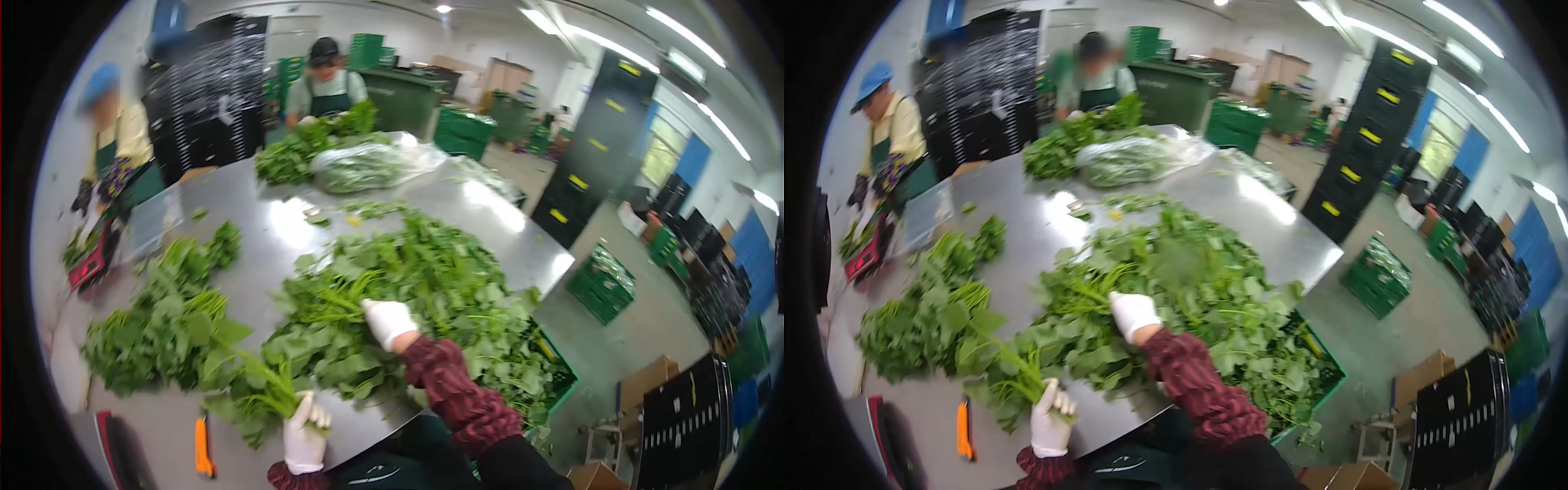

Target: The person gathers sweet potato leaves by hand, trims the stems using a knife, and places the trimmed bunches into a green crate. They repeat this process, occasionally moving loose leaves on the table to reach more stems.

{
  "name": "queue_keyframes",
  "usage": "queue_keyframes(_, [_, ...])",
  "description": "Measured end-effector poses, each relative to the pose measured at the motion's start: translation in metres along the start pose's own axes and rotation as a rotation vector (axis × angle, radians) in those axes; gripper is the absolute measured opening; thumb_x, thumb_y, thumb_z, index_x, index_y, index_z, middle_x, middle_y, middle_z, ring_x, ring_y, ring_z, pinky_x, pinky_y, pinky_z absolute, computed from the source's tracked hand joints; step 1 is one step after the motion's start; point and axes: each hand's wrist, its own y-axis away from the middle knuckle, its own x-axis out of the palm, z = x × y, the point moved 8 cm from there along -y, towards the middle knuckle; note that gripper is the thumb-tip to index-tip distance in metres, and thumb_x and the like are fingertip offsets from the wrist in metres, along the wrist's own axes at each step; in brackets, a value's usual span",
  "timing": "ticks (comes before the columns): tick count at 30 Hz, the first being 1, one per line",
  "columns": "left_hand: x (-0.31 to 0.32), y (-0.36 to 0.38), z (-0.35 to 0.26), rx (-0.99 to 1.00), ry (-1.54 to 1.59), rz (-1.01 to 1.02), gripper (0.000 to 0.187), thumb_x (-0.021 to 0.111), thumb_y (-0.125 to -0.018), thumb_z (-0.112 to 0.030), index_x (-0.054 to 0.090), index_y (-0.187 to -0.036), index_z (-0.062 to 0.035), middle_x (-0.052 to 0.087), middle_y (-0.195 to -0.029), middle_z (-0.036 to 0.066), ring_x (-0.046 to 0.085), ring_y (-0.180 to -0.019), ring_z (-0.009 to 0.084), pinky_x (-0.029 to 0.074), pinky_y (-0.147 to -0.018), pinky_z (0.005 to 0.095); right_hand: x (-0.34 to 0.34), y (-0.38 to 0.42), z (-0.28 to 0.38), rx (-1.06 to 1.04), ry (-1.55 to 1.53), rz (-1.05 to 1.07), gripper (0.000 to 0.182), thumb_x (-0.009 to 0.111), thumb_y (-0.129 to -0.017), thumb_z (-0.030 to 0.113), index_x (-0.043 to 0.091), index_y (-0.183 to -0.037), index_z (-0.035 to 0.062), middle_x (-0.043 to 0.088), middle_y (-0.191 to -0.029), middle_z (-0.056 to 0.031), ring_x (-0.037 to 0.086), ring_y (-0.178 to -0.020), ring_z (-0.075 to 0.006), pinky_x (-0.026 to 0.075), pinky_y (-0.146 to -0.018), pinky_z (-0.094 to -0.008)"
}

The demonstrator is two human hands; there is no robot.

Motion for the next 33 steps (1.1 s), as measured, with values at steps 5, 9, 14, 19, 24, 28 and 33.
queue_keyframes(5, [0.002,0.003,-0.004,0.035,-0.037,0.002,0.009,0.054,-0.090,-0.015,0.052,-0.097,-0.0100,0.035,-0.061,-0.004,0.035,-0.053,0.0093,0.032,-0.053,0.0253,-0.058,0.004,0.009,0.045,-0.124,-0.241,0.009,0.053,-0.082,0.015,0.050,-0.078,0.0071,0.058,-0.063,-0.0156,0.060,-0.060,-0.0335,0.046,-0.052,-0.0427])
queue_keyframes(9, [-0.003,-0.005,-0.005,0.058,-0.026,0.007,0.010,0.054,-0.090,-0.015,0.052,-0.098,-0.0081,0.036,-0.061,-0.003,0.036,-0.054,0.0102,0.033,-0.054,0.0260,-0.107,0.036,0.046,0.057,-0.190,-0.343,0.018,0.058,-0.084,0.023,0.048,-0.078,0.0091,0.054,-0.057,-0.0104,0.058,-0.052,-0.0282,0.045,-0.046,-0.0367])
queue_keyframes(14, [0.012,-0.010,-0.004,0.126,-0.040,0.023,0.018,0.059,-0.088,-0.016,0.052,-0.099,-0.0043,0.046,-0.068,0.002,0.044,-0.061,0.0128,0.039,-0.058,0.0259,-0.057,0.094,0.123,-0.227,-0.376,-0.233,0.014,0.056,-0.082,0.018,0.046,-0.083,0.0089,0.051,-0.059,-0.0079,0.056,-0.052,-0.0245,0.043,-0.044,-0.0361])
queue_keyframes(19, [-0.003,-0.007,-0.001,0.076,-0.242,0.007,0.017,0.062,-0.085,-0.012,0.055,-0.095,-0.0008,0.057,-0.079,0.006,0.054,-0.061,0.0143,0.043,-0.054,0.0241,-0.032,0.122,0.139,-0.211,-0.436,-0.110,0.011,0.049,-0.086,0.018,0.047,-0.083,0.0073,0.052,-0.060,-0.0088,0.057,-0.052,-0.0250,0.044,-0.044,-0.0354])
queue_keyframes(24, [-0.012,-0.001,-0.006,0.052,-0.251,0.048,0.016,0.062,-0.085,-0.014,0.056,-0.092,-0.0014,0.058,-0.080,0.005,0.052,-0.059,0.0134,0.042,-0.053,0.0232,-0.024,0.120,0.122,-0.124,-0.967,0.388,0.025,0.053,-0.088,0.032,0.056,-0.082,0.0076,0.057,-0.062,-0.0131,0.057,-0.051,-0.0304,0.044,-0.047,-0.0385])
queue_keyframes(28, [-0.007,0.001,-0.005,0.055,-0.346,0.030,0.017,0.062,-0.085,-0.017,0.057,-0.091,-0.0025,0.057,-0.080,0.003,0.051,-0.063,0.0123,0.041,-0.057,0.0242,-0.031,0.121,0.126,-0.179,-0.865,0.353,0.026,0.057,-0.086,0.029,0.057,-0.077,0.0045,0.057,-0.063,-0.0130,0.056,-0.052,-0.0303,0.045,-0.049,-0.0373])
queue_keyframes(33, [-0.012,0.002,-0.022,0.056,-0.224,0.042,0.025,0.059,-0.088,-0.029,0.053,-0.090,-0.0046,0.055,-0.080,0.004,0.050,-0.068,0.0140,0.040,-0.061,0.0267,-0.055,0.131,0.106,-0.093,-0.941,0.064,0.012,0.060,-0.084,0.017,0.062,-0.082,0.0055,0.059,-0.072,-0.0134,0.059,-0.063,-0.0277,0.047,-0.057,-0.0347])
